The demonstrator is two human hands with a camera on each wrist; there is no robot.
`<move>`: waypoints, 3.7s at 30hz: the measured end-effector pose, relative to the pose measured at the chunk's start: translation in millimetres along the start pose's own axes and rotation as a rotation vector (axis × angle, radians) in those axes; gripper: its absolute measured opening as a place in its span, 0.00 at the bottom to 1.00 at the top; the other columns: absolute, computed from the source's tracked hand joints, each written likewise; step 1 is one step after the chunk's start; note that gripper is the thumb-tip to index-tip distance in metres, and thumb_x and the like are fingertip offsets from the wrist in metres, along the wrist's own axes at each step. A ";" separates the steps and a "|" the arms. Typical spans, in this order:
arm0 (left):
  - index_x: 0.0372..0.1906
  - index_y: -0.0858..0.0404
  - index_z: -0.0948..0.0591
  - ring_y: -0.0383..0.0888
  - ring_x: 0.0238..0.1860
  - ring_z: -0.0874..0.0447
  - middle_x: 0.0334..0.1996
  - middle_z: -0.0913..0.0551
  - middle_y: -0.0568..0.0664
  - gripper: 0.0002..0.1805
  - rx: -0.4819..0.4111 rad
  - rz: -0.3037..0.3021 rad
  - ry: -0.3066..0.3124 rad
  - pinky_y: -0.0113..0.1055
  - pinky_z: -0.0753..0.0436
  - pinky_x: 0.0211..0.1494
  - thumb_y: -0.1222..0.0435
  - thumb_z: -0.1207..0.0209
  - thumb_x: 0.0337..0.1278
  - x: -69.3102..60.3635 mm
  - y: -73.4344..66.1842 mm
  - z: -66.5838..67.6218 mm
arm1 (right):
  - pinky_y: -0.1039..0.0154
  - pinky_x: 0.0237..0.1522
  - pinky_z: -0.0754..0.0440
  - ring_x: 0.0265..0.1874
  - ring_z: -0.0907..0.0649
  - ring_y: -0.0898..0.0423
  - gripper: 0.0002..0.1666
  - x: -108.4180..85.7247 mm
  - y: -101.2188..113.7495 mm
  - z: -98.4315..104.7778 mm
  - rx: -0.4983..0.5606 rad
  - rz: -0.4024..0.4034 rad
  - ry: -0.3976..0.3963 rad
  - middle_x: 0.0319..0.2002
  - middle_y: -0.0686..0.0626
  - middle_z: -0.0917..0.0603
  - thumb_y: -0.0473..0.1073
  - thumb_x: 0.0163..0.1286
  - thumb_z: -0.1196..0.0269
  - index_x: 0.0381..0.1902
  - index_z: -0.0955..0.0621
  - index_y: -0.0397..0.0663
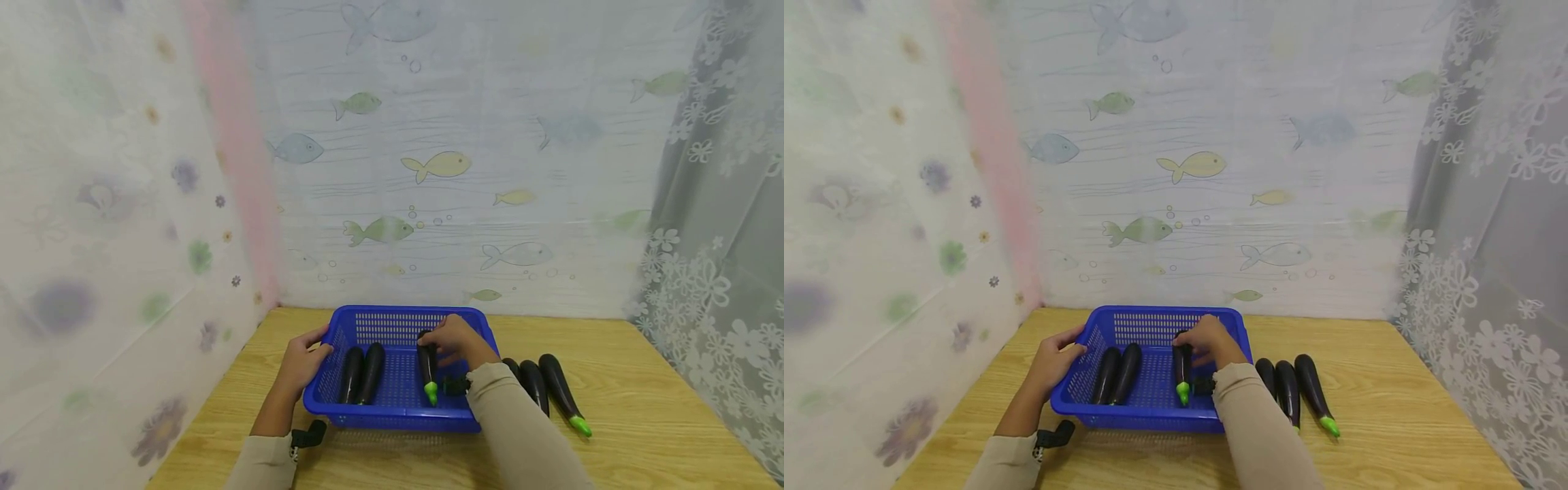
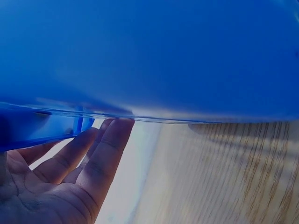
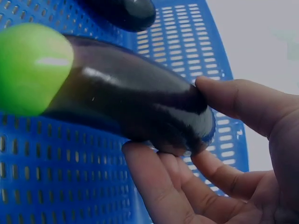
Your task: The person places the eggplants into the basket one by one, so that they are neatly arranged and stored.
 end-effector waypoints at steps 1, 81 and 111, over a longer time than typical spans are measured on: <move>0.75 0.65 0.29 0.63 0.63 0.18 0.73 0.28 0.64 0.31 -0.001 0.001 0.001 0.53 0.15 0.59 0.65 0.42 0.70 0.1 0.3 -0.2 | 0.51 0.32 0.09 0.43 0.13 0.42 0.17 1.5 -0.8 -1.3 -0.001 -0.010 -0.001 0.42 0.40 0.17 0.40 0.59 0.24 0.39 0.19 0.37; 0.75 0.64 0.28 0.62 0.64 0.19 0.72 0.27 0.63 0.31 0.001 -0.006 0.002 0.53 0.15 0.60 0.66 0.41 0.69 2.4 0.0 -0.1 | 0.51 0.39 0.09 0.36 0.11 0.42 0.34 6.8 16.1 -60.9 -0.048 -0.063 0.084 0.42 0.36 0.15 0.37 0.59 0.22 0.58 0.25 0.31; 0.74 0.64 0.27 0.60 0.63 0.18 0.72 0.26 0.63 0.30 0.015 -0.009 0.028 0.51 0.14 0.58 0.64 0.39 0.69 4.9 -1.7 1.4 | 0.49 0.40 0.09 0.39 0.10 0.42 0.36 -19.4 30.3 -4.0 -0.185 0.079 0.066 0.53 0.34 0.16 0.46 0.59 0.22 0.59 0.22 0.30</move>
Point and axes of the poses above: each hand's wrist, its own x-axis towards the middle knuckle, its own z-axis out of the back of the hand, y = z × x, the point moved 1 cm from there along x, towards the middle knuckle
